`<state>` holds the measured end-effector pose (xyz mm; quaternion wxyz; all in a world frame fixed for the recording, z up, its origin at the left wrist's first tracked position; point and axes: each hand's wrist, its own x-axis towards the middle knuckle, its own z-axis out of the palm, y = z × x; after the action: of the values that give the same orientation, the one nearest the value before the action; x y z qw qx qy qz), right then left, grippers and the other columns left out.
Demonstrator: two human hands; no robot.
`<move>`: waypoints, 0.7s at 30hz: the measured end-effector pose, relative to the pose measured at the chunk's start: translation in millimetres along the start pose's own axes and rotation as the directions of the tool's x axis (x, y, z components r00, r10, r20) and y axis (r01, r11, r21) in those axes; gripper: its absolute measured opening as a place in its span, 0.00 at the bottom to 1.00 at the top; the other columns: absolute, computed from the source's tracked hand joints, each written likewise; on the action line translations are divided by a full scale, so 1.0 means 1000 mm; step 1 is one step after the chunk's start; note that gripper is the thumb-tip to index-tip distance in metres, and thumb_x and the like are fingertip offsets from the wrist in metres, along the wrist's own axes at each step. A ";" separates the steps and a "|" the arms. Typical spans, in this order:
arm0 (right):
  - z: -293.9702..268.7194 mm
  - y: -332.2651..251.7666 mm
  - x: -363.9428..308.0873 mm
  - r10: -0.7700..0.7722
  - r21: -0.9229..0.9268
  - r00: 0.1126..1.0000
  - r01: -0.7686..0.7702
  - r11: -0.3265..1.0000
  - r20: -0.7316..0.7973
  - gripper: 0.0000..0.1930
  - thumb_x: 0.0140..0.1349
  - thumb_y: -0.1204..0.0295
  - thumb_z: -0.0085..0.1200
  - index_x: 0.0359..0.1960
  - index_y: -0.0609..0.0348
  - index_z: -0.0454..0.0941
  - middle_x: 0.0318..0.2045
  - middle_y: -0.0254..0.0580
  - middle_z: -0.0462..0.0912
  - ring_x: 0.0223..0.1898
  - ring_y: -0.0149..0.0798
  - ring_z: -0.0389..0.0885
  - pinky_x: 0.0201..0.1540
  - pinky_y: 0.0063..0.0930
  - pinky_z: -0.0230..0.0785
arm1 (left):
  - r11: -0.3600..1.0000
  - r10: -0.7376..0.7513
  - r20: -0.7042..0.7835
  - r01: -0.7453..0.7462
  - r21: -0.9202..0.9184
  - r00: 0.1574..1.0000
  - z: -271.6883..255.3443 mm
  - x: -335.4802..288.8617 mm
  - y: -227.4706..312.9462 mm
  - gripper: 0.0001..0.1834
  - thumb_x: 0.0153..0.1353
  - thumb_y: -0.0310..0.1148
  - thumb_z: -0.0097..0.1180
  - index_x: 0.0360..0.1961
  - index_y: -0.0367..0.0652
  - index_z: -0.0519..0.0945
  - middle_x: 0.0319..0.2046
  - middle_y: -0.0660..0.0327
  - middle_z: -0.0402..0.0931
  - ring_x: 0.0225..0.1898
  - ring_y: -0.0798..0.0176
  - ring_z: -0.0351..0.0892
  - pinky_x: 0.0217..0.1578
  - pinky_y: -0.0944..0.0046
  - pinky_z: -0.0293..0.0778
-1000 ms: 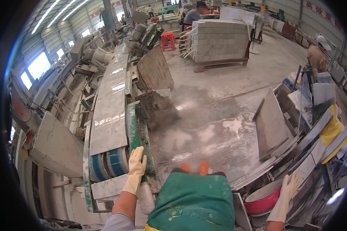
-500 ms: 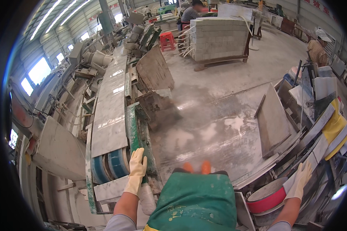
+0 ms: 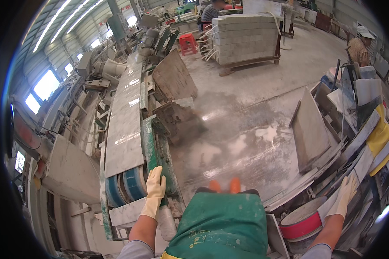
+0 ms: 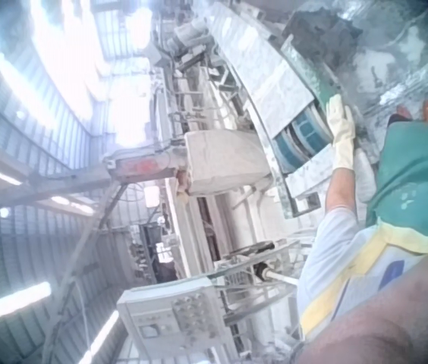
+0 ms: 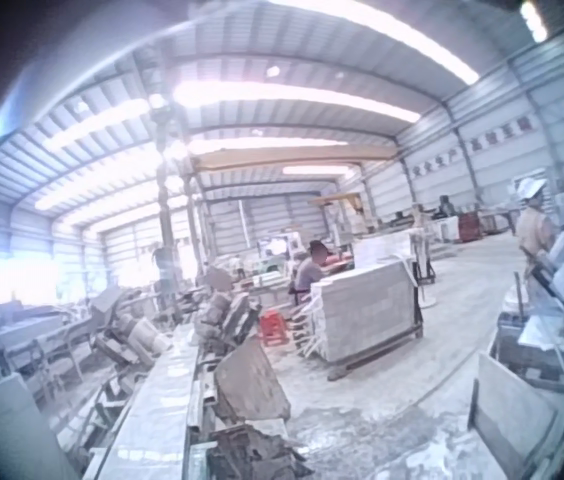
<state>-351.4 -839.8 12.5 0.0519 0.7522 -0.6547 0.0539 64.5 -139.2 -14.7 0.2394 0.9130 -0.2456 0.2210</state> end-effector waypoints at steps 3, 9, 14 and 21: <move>0.004 0.002 0.005 -0.008 -0.005 1.000 0.008 1.000 -0.027 0.31 0.74 0.47 0.37 0.75 0.42 0.59 0.74 0.44 0.60 0.75 0.49 0.55 0.74 0.56 0.45 | 1.000 0.009 0.001 -0.009 0.019 1.000 0.000 0.000 0.000 0.24 0.52 0.21 0.61 0.54 0.38 0.78 0.52 0.45 0.79 0.56 0.40 0.75 0.60 0.48 0.71; 0.008 0.003 0.010 -0.059 -0.010 0.992 0.058 0.998 -0.108 0.28 0.75 0.50 0.37 0.73 0.44 0.62 0.73 0.45 0.62 0.74 0.48 0.57 0.73 0.53 0.48 | 1.000 -0.015 0.019 0.014 0.007 1.000 0.000 -0.002 0.000 0.22 0.57 0.22 0.58 0.55 0.37 0.77 0.53 0.44 0.78 0.58 0.39 0.75 0.63 0.48 0.68; 0.014 0.011 0.018 -0.123 0.005 0.985 0.125 0.992 -0.125 0.28 0.75 0.52 0.39 0.71 0.51 0.65 0.70 0.46 0.66 0.72 0.50 0.60 0.71 0.48 0.53 | 1.000 -0.014 0.026 0.013 0.017 1.000 -0.001 -0.002 0.002 0.21 0.59 0.22 0.57 0.56 0.37 0.77 0.53 0.43 0.78 0.58 0.38 0.75 0.64 0.47 0.67; 0.014 0.008 0.016 -0.053 -0.004 0.969 0.053 0.999 -0.241 0.31 0.72 0.49 0.43 0.69 0.56 0.67 0.68 0.51 0.68 0.70 0.52 0.62 0.69 0.48 0.57 | 1.000 0.010 -0.012 -0.009 0.026 1.000 0.000 -0.001 0.002 0.23 0.55 0.22 0.59 0.54 0.37 0.78 0.52 0.44 0.79 0.55 0.38 0.76 0.60 0.48 0.70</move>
<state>-357.4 -858.5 0.8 0.1314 0.7573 -0.6232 0.1443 62.7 -140.7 -14.9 0.2282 0.9134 -0.2456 0.2309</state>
